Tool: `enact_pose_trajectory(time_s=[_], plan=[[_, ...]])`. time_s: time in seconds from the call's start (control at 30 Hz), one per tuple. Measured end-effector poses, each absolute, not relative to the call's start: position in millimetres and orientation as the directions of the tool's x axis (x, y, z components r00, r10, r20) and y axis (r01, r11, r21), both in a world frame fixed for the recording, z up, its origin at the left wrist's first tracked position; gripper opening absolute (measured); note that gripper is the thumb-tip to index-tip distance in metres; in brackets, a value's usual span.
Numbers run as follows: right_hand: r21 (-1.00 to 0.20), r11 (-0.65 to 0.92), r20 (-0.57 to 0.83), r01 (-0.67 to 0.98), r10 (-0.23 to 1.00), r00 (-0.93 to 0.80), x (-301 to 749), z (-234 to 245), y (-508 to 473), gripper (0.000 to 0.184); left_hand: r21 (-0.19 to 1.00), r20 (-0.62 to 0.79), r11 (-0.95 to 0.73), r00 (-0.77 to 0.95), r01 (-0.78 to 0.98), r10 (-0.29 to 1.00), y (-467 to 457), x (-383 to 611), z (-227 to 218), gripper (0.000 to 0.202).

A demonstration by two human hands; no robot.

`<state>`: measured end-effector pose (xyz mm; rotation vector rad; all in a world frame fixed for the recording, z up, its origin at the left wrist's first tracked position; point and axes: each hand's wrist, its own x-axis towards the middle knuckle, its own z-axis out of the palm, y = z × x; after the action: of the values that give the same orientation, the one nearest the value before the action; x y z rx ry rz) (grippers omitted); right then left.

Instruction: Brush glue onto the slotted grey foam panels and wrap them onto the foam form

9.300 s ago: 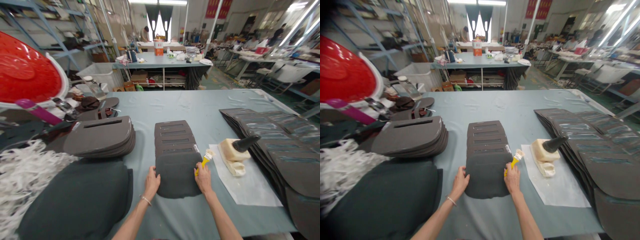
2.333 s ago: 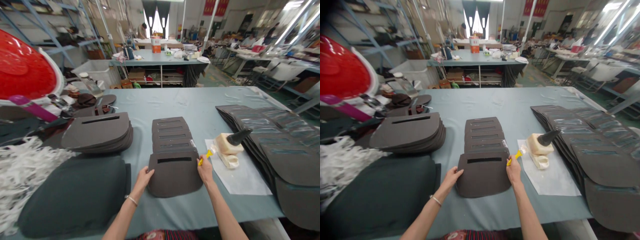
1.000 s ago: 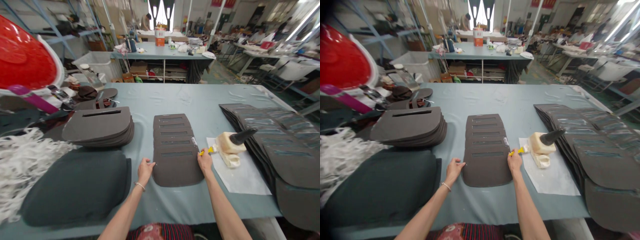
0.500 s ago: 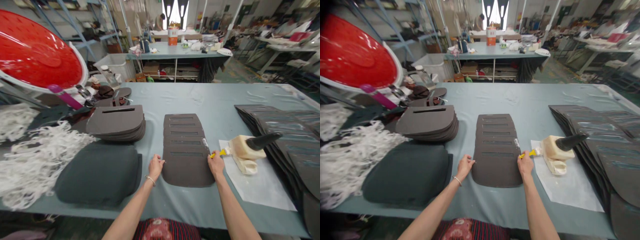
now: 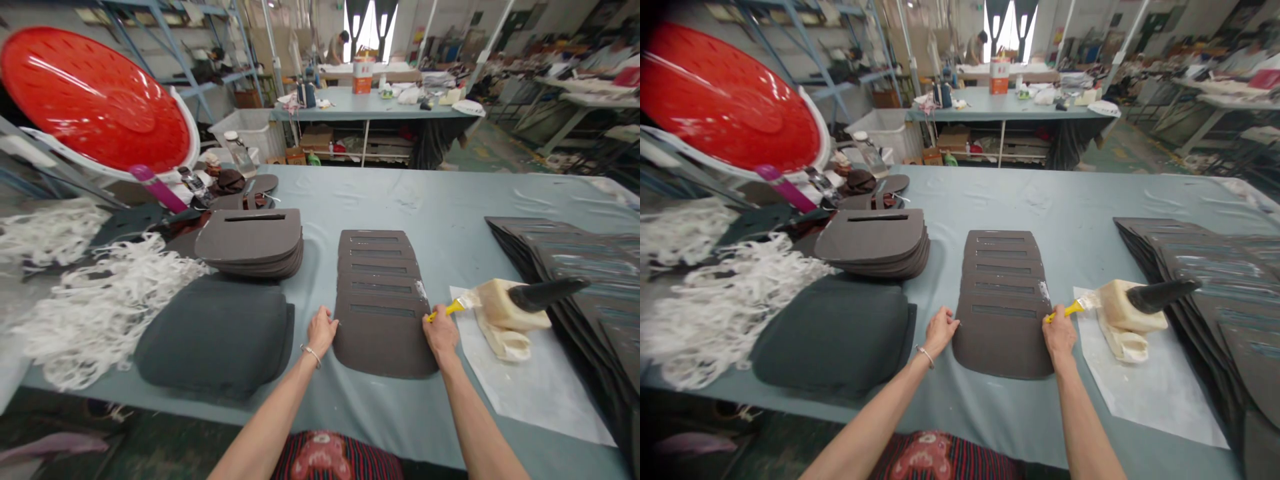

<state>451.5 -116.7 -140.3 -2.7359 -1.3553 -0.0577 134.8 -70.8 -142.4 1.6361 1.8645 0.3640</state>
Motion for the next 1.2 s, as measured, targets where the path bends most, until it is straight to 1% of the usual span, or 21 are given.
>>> enact_pose_trajectory(time_s=[0.1, 0.17, 0.27, 0.3, 0.33, 0.4, 0.43, 0.47, 0.5, 0.53, 0.63, 0.73, 0.8, 0.87, 0.9, 0.97, 1.03, 1.07, 1.1, 1.13, 1.2], plan=[[-0.069, -0.592, 0.098, 0.803, 0.797, 0.596, 452.2, -136.6, -119.0, 0.023, 0.598, -0.224, 0.139, -0.002, 0.789, 0.975, -71.1, 135.4, -135.2, 0.015], [-0.093, -0.59, 0.162, 0.802, 0.786, 0.597, 454.5, -134.2, -122.6, 0.023, 0.619, -0.185, 0.095, 0.028, 0.78, 0.982, -73.5, 130.4, -122.7, 0.012], [-0.151, -0.58, 0.262, 0.8, 0.757, 0.598, 457.7, -131.7, -130.4, 0.022, 0.623, -0.094, 0.034, 0.032, 0.782, 0.995, -85.4, 105.9, -95.6, 0.022], [-0.176, -0.572, 0.287, 0.801, 0.749, 0.597, 457.2, -130.8, -132.9, 0.022, 0.587, -0.037, 0.021, 0.001, 0.809, 0.999, -91.4, 92.9, -86.4, 0.026], [-0.205, -0.555, 0.307, 0.806, 0.745, 0.592, 455.2, -129.7, -134.8, 0.022, 0.515, 0.044, 0.021, -0.051, 0.857, 0.998, -97.8, 78.0, -78.2, 0.03], [-0.278, -0.505, 0.335, 0.817, 0.746, 0.576, 444.5, -126.9, -136.0, 0.022, 0.338, 0.206, 0.091, -0.167, 0.937, 0.964, -109.7, 45.3, -66.5, 0.04], [-0.319, -0.471, 0.343, 0.822, 0.751, 0.564, 434.8, -125.4, -135.0, 0.021, 0.269, 0.259, 0.13, -0.201, 0.954, 0.945, -114.2, 29.0, -63.5, 0.042], [-0.362, -0.429, 0.344, 0.828, 0.764, 0.546, 421.8, -123.7, -133.0, 0.02, 0.238, 0.279, 0.145, -0.21, 0.96, 0.937, -117.5, 14.0, -62.2, 0.04], [-0.408, -0.378, 0.341, 0.831, 0.781, 0.523, 405.3, -122.1, -129.9, 0.019, 0.245, 0.277, 0.128, -0.195, 0.961, 0.941, -119.6, 0.8, -62.4, 0.035], [-0.456, -0.322, 0.334, 0.83, 0.802, 0.495, 385.4, -120.5, -126.2, 0.018, 0.287, 0.265, 0.087, -0.166, 0.954, 0.95, -120.8, -9.7, -63.3, 0.03], [-0.632, -0.105, 0.276, 0.768, 0.895, 0.35, 309.7, -114.6, -113.2, 0.02, 0.526, 0.234, -0.031, -0.109, 0.85, 0.966, -121.2, -24.0, -65.7, 0.02], [-0.83, 0.09, 0.179, 0.55, 0.978, 0.11, 227.7, -105.3, -101.4, 0.027, 0.66, 0.203, -0.02, -0.153, 0.751, 0.967, -120.8, -18.1, -61.8, 0.018], [-0.937, 0.099, 0.107, 0.335, 0.994, 0.004, 181.8, -99.0, -94.6, 0.032, 0.693, 0.164, -0.006, -0.149, 0.72, 0.975, -120.6, -12.3, -56.1, 0.021], [-0.985, 0.043, 0.043, 0.168, 0.999, 0.0, 148.8, -94.6, -89.1, 0.032, 0.689, 0.143, 0.006, -0.145, 0.724, 0.979, -120.7, -13.3, -49.0, 0.024], [-0.992, 0.022, 0.026, 0.126, 0.999, 0.027, 137.8, -93.5, -87.3, 0.031, 0.669, 0.15, 0.02, -0.161, 0.743, 0.975, -120.8, -18.0, -45.5, 0.026], [-0.992, 0.012, 0.022, 0.126, 0.996, 0.083, 126.4, -92.4, -86.4, 0.027, 0.623, 0.195, 0.085, -0.26, 0.777, 0.945, -120.8, -36.8, -39.8, 0.031], [-0.983, 0.023, 0.043, 0.181, 0.993, 0.107, 126.8, -92.1, -89.5, 0.024, 0.566, 0.238, 0.213, -0.405, 0.796, 0.883, -118.9, -64.1, -37.4, 0.043], [-0.976, 0.026, 0.05, 0.214, 0.993, 0.109, 130.3, -91.8, -92.2, 0.023, 0.494, 0.25, 0.318, -0.483, 0.809, 0.839, -116.8, -78.3, -37.5, 0.05], [-0.969, 0.024, 0.053, 0.248, 0.992, 0.111, 135.6, -91.4, -95.5, 0.022, 0.426, 0.227, 0.381, -0.505, 0.821, 0.833, -113.9, -90.9, -38.2, 0.055], [-0.96, 0.019, 0.054, 0.28, 0.991, 0.12, 142.5, -91.1, -98.9, 0.022, 0.394, 0.166, 0.386, -0.478, 0.834, 0.863, -110.3, -100.6, -39.3, 0.053], [-0.941, -0.006, 0.051, 0.338, 0.986, 0.161, 161.1, -90.8, -106.4, 0.022, 0.382, -0.002, 0.351, -0.379, 0.855, 0.925, -102.6, -107.2, -41.9, 0.043]])
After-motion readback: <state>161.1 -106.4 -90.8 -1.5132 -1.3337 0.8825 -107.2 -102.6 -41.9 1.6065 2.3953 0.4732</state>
